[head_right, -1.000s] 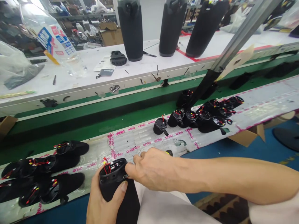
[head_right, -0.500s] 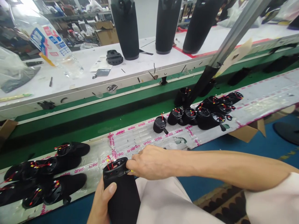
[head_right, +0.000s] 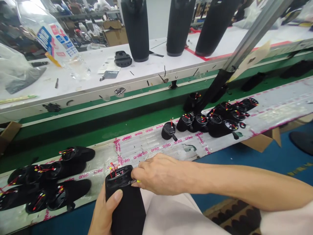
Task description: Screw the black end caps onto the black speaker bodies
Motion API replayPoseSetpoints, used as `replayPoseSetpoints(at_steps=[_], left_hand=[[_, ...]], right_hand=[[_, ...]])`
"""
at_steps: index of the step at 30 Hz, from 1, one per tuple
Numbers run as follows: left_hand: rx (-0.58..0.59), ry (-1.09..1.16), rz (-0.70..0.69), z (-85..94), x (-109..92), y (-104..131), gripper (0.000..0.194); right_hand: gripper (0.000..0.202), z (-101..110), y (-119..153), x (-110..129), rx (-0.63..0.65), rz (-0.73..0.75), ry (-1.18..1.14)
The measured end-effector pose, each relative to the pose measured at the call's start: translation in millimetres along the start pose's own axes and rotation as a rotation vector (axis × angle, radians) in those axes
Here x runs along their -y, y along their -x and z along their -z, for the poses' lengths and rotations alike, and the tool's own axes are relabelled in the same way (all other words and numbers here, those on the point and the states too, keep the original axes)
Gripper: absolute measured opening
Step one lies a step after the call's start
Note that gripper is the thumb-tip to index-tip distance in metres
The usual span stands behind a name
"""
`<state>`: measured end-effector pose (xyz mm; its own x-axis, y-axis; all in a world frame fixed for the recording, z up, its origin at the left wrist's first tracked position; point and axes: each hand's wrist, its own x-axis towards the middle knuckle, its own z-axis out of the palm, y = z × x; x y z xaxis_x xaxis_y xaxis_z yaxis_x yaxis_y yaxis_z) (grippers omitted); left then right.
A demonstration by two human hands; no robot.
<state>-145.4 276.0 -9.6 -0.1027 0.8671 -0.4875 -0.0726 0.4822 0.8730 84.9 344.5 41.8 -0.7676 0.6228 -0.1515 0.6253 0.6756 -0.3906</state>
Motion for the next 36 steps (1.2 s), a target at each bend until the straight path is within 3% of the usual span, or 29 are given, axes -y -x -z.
replayPoseSetpoints(at_steps=[7,12,20,25,36], left_hand=[[-0.075,-0.215,-0.114,-1.8,-1.0,0.4,0.085],[-0.163,-0.283,-0.095,-6.0,-4.9,6.6,0.086],[-0.137,-0.351,-0.082,-8.9,-9.0,10.2,0.083],[-0.132,-0.363,-0.074,-8.9,-10.8,8.4,0.088],[-0.139,-0.418,-0.117,-9.0,-11.5,7.3,0.079]], right_hand=[[0.021,-12.0,-1.5,2.7,-0.06,0.076,0.127],[0.021,-16.9,-0.1,0.5,-0.11,0.104,0.17],[0.006,-8.7,2.3,2.0,-0.001,0.141,0.251],[0.008,-2.1,0.4,5.8,0.047,0.115,0.245],[0.01,4.8,-4.0,6.1,0.126,0.121,0.256]])
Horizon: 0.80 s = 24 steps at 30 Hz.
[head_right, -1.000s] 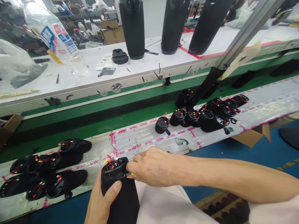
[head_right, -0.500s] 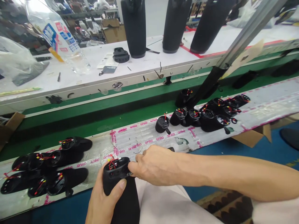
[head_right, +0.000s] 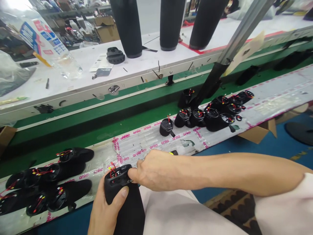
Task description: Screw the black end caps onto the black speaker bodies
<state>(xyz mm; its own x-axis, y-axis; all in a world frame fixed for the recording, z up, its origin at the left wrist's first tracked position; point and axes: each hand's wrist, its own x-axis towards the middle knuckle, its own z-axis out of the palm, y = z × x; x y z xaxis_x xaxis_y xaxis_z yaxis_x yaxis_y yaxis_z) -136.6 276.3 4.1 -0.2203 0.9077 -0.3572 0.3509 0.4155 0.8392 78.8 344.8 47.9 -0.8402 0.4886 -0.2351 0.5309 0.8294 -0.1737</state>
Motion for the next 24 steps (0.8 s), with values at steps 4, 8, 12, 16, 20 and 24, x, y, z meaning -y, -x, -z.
replayPoseSetpoints(at_steps=[4,8,12,16,20,24], left_hand=[[-0.021,-0.061,-0.004,1.4,0.6,0.0,0.084],[0.091,0.124,0.048,5.6,12.0,-11.2,0.092],[0.275,0.418,0.099,7.7,20.7,-20.7,0.098],[0.303,0.498,0.146,6.4,16.4,-18.1,0.091],[0.215,0.41,0.154,7.2,14.4,-15.0,0.089],[0.17,0.302,0.079,10.9,18.3,-16.5,0.093]], right_hand=[[0.007,-5.9,-1.7,-4.0,0.001,0.016,-0.018],[0.027,-21.6,-4.5,-9.5,-0.071,0.004,-0.089],[0.032,-35.3,-6.9,-14.8,-0.097,0.002,-0.162],[0.022,-28.2,-3.3,-17.2,-0.159,-0.041,-0.383],[0.022,-13.9,0.5,-12.0,-0.192,-0.149,-0.37],[0.021,-14.2,-1.8,-3.5,-0.135,-0.091,-0.23]])
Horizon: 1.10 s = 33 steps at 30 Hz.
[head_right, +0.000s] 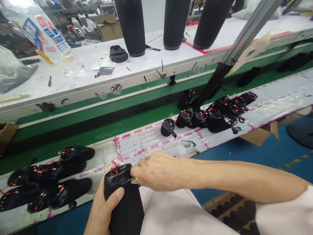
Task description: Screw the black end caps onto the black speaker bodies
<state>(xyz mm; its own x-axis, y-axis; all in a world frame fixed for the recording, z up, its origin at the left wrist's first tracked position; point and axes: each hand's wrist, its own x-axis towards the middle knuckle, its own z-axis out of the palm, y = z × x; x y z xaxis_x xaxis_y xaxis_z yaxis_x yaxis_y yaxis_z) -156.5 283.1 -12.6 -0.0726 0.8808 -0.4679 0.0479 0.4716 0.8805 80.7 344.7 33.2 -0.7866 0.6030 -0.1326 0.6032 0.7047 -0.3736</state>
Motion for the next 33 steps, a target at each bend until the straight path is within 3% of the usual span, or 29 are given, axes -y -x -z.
replayPoseSetpoints(at_steps=[12,15,21,25,31,33], left_hand=[[-0.009,-0.12,-0.025,0.8,-5.8,3.6,0.087],[-0.066,-0.18,-0.034,-3.6,-12.1,6.5,0.084],[-0.151,-0.293,-0.018,-14.3,-20.2,12.5,0.085],[-0.164,-0.315,-0.035,-11.2,-17.3,9.6,0.087],[0.064,0.086,0.041,4.7,0.2,-10.3,0.095],[0.082,0.169,0.046,5.4,6.3,-15.0,0.095]], right_hand=[[0.019,-8.0,-3.1,-0.4,-0.052,0.068,0.078],[0.02,-7.1,-3.1,1.9,-0.043,0.054,0.096],[0.015,4.5,-6.4,7.1,0.119,0.025,0.169],[0.015,9.7,-10.7,3.8,0.174,0.053,0.14],[0.026,-5.0,-15.9,-5.4,0.108,0.081,0.06],[0.024,-7.7,-15.9,-9.0,0.069,0.089,-0.043]])
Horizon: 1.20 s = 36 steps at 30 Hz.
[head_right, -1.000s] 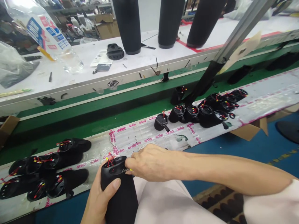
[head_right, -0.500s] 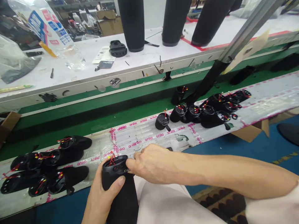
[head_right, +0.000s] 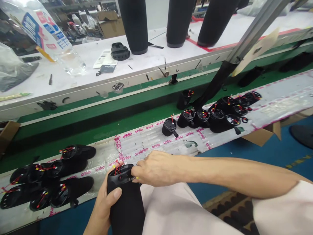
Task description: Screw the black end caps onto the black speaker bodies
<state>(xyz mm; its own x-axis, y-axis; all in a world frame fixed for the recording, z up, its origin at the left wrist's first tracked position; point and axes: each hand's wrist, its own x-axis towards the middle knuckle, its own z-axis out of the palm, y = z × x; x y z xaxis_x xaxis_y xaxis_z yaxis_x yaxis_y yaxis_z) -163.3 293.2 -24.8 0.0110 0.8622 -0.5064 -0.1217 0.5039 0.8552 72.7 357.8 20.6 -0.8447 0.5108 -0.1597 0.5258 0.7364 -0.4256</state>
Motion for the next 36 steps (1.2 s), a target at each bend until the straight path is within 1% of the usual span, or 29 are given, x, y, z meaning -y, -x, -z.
replayPoseSetpoints(at_steps=[2,4,5,7,10,12,16,19,22,25,30,34,36], left_hand=[[-0.027,0.04,0.016,-0.8,2.8,-0.9,0.092],[-0.068,0.053,0.06,-2.4,1.7,2.2,0.094],[-0.087,0.044,0.076,-2.9,-0.2,4.7,0.097],[-0.128,-0.003,0.075,-3.4,-5.1,9.9,0.102],[-0.181,-0.06,0.035,-3.5,-10.6,15.0,0.101],[-0.202,-0.088,0.016,-3.6,-11.4,16.1,0.101],[-0.22,-0.171,-0.013,-2.3,-10.6,16.7,0.101],[-0.213,-0.213,-0.018,-0.6,-11.5,18.2,0.101],[-0.206,-0.227,-0.035,-0.4,-13.6,19.8,0.098],[-0.215,-0.262,-0.056,-2.4,-15.8,21.0,0.092],[-0.219,-0.328,-0.083,-6.5,-18.3,23.0,0.088],[-0.239,-0.382,-0.102,-9.9,-19.7,25.4,0.083],[-0.255,-0.414,-0.102,-12.7,-20.7,26.7,0.081]], right_hand=[[0.023,1.8,1.4,-3.1,-0.075,-0.028,-0.125],[0.022,6.0,3.3,-4.3,-0.147,-0.118,-0.185],[0.022,7.9,4.0,-3.7,-0.16,-0.161,-0.18],[0.021,9.2,4.4,0.2,-0.137,-0.198,-0.122],[0.022,4.7,2.5,9.8,-0.088,-0.135,0.015],[0.024,0.1,0.7,14.5,-0.098,-0.085,0.089],[0.024,-5.6,-1.1,15.1,-0.146,-0.016,0.136],[0.024,-5.3,-0.3,13.3,-0.167,0.0,0.164],[0.024,-2.9,0.5,13.8,-0.141,-0.001,0.17],[0.023,-1.1,0.7,14.7,-0.124,-0.006,0.178],[0.02,0.5,2.5,13.4,-0.14,0.023,0.22],[0.008,3.9,4.9,13.6,-0.063,0.024,0.254],[0.009,6.0,5.6,14.7,-0.019,0.035,0.261]])
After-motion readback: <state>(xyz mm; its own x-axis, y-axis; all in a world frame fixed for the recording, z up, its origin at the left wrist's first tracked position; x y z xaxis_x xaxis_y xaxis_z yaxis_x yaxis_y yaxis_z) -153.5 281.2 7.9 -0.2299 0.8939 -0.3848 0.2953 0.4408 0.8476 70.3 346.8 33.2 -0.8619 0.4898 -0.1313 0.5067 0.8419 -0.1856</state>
